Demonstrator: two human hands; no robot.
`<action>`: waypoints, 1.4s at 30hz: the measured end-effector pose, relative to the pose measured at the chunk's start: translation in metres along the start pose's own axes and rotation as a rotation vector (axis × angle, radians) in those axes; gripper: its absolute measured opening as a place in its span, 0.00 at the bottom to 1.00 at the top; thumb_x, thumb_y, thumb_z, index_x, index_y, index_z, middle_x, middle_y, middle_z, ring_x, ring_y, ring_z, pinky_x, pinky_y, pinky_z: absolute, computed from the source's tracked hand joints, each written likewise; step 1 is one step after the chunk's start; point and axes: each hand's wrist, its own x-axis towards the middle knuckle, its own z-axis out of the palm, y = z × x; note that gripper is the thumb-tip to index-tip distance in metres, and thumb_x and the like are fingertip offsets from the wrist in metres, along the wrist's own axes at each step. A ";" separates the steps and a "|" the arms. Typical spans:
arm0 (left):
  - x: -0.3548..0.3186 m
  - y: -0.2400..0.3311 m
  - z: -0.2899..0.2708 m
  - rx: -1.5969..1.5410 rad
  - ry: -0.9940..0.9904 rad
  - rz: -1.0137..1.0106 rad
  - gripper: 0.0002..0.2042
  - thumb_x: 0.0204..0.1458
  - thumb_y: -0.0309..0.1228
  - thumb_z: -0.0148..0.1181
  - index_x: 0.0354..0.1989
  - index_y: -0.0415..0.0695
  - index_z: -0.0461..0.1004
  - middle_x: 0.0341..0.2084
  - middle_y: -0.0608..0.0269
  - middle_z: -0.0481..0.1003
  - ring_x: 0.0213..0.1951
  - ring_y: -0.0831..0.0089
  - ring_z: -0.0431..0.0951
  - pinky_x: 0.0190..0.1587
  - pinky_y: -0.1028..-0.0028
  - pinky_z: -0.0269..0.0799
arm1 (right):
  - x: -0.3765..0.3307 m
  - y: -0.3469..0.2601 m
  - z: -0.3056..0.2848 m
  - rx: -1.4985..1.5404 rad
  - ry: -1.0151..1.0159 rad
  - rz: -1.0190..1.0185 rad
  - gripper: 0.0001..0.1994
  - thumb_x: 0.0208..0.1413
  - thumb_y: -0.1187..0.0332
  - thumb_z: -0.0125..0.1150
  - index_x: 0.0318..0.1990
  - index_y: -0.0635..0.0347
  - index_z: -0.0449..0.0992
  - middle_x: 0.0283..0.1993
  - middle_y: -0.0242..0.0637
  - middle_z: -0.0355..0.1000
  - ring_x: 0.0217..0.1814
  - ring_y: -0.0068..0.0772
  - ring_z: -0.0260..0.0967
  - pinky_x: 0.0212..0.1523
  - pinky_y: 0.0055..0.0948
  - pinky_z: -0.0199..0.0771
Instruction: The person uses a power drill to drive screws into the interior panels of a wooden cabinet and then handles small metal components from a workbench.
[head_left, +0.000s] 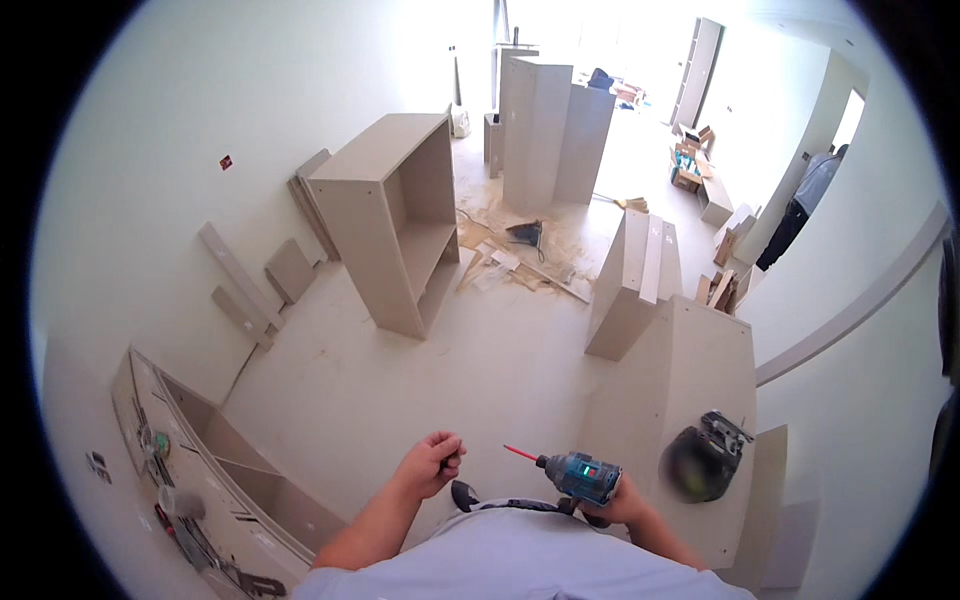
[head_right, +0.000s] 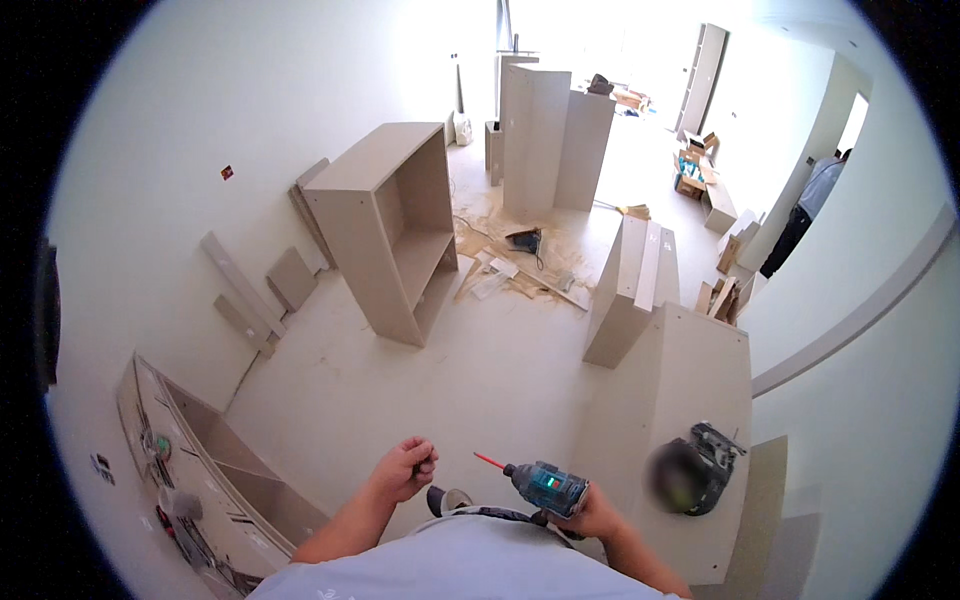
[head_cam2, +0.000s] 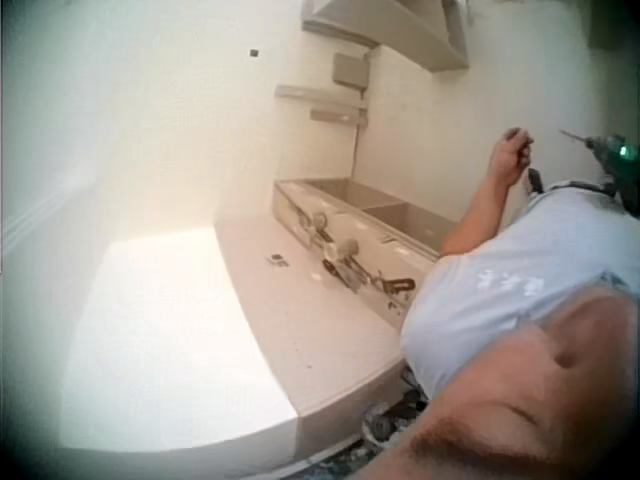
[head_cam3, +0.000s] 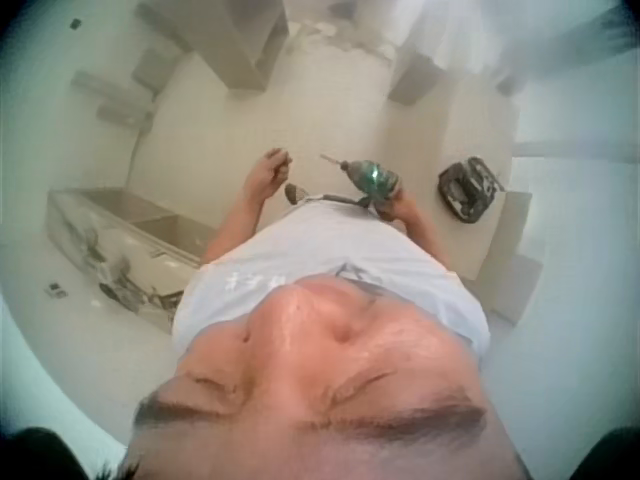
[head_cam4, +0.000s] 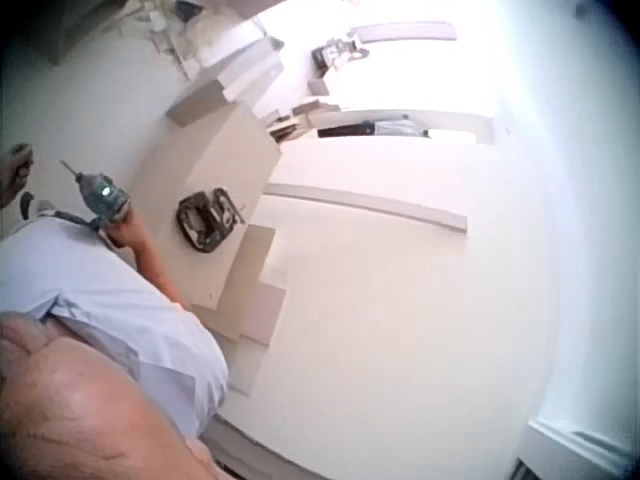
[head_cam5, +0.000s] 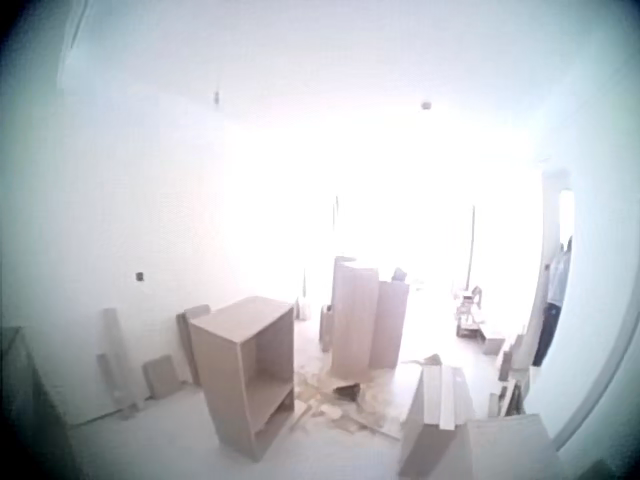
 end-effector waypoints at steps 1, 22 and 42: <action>0.011 0.021 0.003 0.013 -0.005 -0.007 0.07 0.64 0.35 0.60 0.36 0.47 0.74 0.28 0.69 0.74 0.25 0.80 0.68 0.25 0.78 0.63 | 0.021 -0.007 0.006 -0.028 -0.027 0.011 0.17 0.49 0.73 0.74 0.48 0.61 0.80 0.44 0.30 0.80 0.44 0.21 0.74 0.52 0.29 0.76; 0.301 0.204 0.009 -0.182 0.091 0.078 0.07 0.63 0.34 0.62 0.37 0.44 0.75 0.29 0.67 0.75 0.27 0.79 0.70 0.27 0.79 0.67 | 0.440 -0.002 -0.116 -0.165 -0.382 -0.037 0.16 0.46 0.77 0.69 0.45 0.63 0.79 0.40 0.29 0.79 0.42 0.21 0.71 0.49 0.29 0.75; 0.584 0.412 -0.042 -0.535 0.145 0.229 0.17 0.67 0.35 0.48 0.56 0.37 0.71 0.50 0.53 0.76 0.54 0.61 0.78 0.55 0.65 0.79 | 0.839 -0.030 -0.196 0.214 -0.387 0.127 0.26 0.51 0.79 0.69 0.60 0.61 0.73 0.50 0.39 0.79 0.46 0.31 0.78 0.49 0.34 0.79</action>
